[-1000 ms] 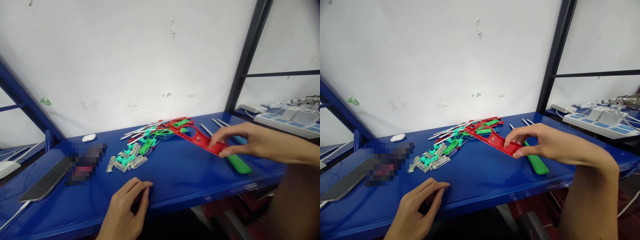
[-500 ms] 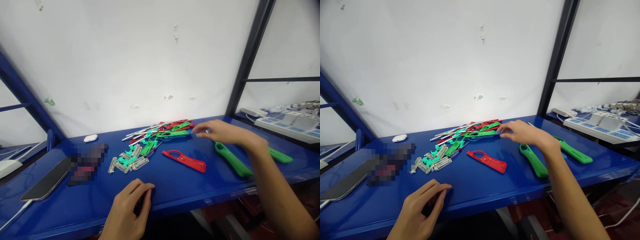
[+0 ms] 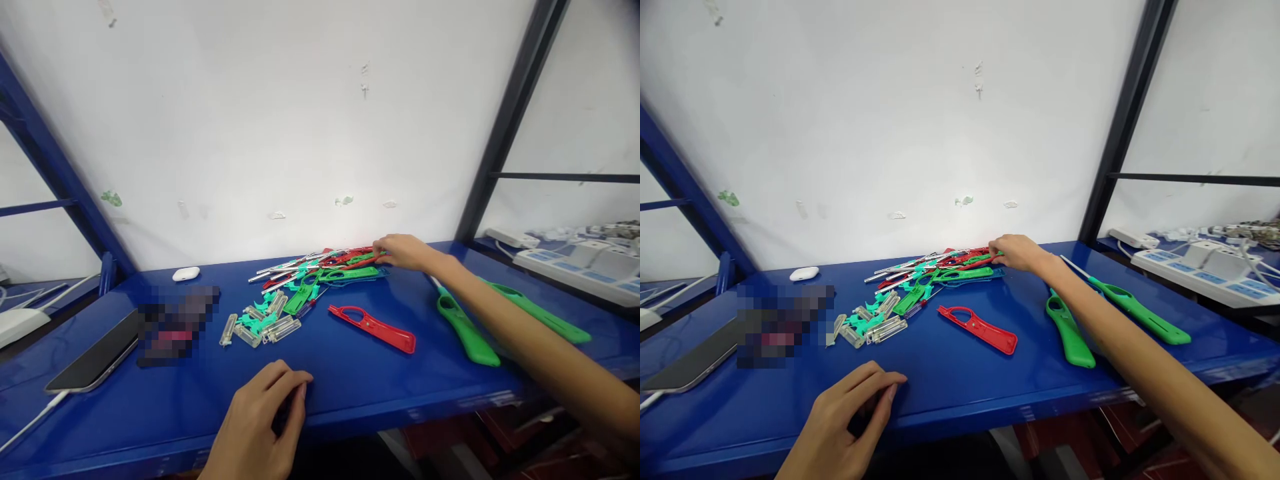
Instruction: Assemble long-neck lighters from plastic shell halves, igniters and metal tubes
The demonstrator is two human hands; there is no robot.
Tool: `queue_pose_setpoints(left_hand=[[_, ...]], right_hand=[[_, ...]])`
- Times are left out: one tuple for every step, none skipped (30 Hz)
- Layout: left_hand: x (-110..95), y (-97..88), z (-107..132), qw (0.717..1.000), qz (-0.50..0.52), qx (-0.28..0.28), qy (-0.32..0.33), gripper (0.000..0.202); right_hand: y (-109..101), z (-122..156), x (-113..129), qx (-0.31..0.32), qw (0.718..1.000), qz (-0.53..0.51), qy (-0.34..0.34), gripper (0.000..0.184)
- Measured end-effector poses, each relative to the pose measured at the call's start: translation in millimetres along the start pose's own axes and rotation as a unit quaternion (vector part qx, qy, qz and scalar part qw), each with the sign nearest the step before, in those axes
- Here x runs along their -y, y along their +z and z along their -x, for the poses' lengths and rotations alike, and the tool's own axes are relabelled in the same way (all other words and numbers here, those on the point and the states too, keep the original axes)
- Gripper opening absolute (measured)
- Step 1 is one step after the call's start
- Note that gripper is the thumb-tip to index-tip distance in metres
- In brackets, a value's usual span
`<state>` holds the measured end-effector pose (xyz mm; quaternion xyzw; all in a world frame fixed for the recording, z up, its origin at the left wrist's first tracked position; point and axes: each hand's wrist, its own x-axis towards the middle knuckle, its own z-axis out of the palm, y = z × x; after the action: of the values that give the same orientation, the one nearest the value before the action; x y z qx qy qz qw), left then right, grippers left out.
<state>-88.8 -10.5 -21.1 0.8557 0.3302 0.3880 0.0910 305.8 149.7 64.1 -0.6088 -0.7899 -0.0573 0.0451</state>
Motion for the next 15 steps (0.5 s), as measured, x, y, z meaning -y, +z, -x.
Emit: queue_pose_setpoints(left_hand=[[-0.8,-0.3,-0.5,1.000,0.002,0.002,-0.005,0.022],[-1.7,-0.8,-1.1,1.000,0.004,0.005,-0.010,0.022],[-2.6,-1.4,-1.6,1.000,0.005,0.007,-0.013,0.022],[-3.5,-2.1,-2.1,1.000,0.005,0.008,-0.015,0.022],[-4.2,-2.8,-2.4,1.000,0.004,0.008,-0.016,0.022],[-4.9,-3.4,-2.6,1.000,0.002,0.007,-0.015,0.022],[-5.4,-3.9,-2.7,1.000,0.001,0.006,-0.014,0.022],[-5.7,-4.2,-2.6,1.000,0.000,0.007,-0.014,0.022],[-5.9,-4.3,-2.6,1.000,0.001,0.006,-0.014,0.022],[-5.9,-4.2,-2.5,1.000,0.002,0.005,-0.015,0.023],[-5.9,-4.1,-2.4,1.000,0.006,0.003,-0.018,0.023],[-5.9,-4.0,-2.4,1.000,0.010,0.003,-0.023,0.023],[-6.0,-4.0,-2.4,0.999,0.014,0.003,-0.029,0.023],[-6.2,-4.3,-2.5,0.999,0.020,0.003,-0.036,0.023],[-6.6,-4.8,-2.7,0.999,0.024,0.006,-0.043,0.023]], right_hand=[[-6.0,3.1,-2.6,-0.010,1.000,-0.016,-0.003,0.034],[-12.4,7.1,-4.5,-0.022,0.999,-0.034,-0.006,0.035],[-18.6,12.3,-5.3,-0.038,0.998,-0.052,-0.009,0.033],[-24.5,18.9,-4.7,-0.057,0.996,-0.069,-0.009,0.031],[-29.8,27.2,-2.5,-0.080,0.993,-0.085,-0.007,0.028],[-34.3,37.3,1.4,-0.108,0.989,-0.099,-0.002,0.023],[-38.0,49.0,7.1,-0.141,0.984,-0.111,0.008,0.023],[-40.7,62.2,14.5,-0.176,0.977,-0.121,0.021,0.024],[-42.2,76.5,23.6,-0.209,0.969,-0.129,0.035,0.024],[-42.4,91.4,34.2,-0.240,0.960,-0.138,0.047,0.025],[-41.1,106.2,46.1,-0.271,0.949,-0.147,0.059,0.025],[-37.9,120.4,59.1,-0.300,0.939,-0.156,0.066,0.024],[-32.9,133.6,72.8,-0.320,0.930,-0.166,0.066,0.022],[-26.0,145.2,86.7,-0.333,0.923,-0.186,0.055,0.017],[-17.5,155.1,100.4,-0.351,0.907,-0.232,0.022,0.010]])
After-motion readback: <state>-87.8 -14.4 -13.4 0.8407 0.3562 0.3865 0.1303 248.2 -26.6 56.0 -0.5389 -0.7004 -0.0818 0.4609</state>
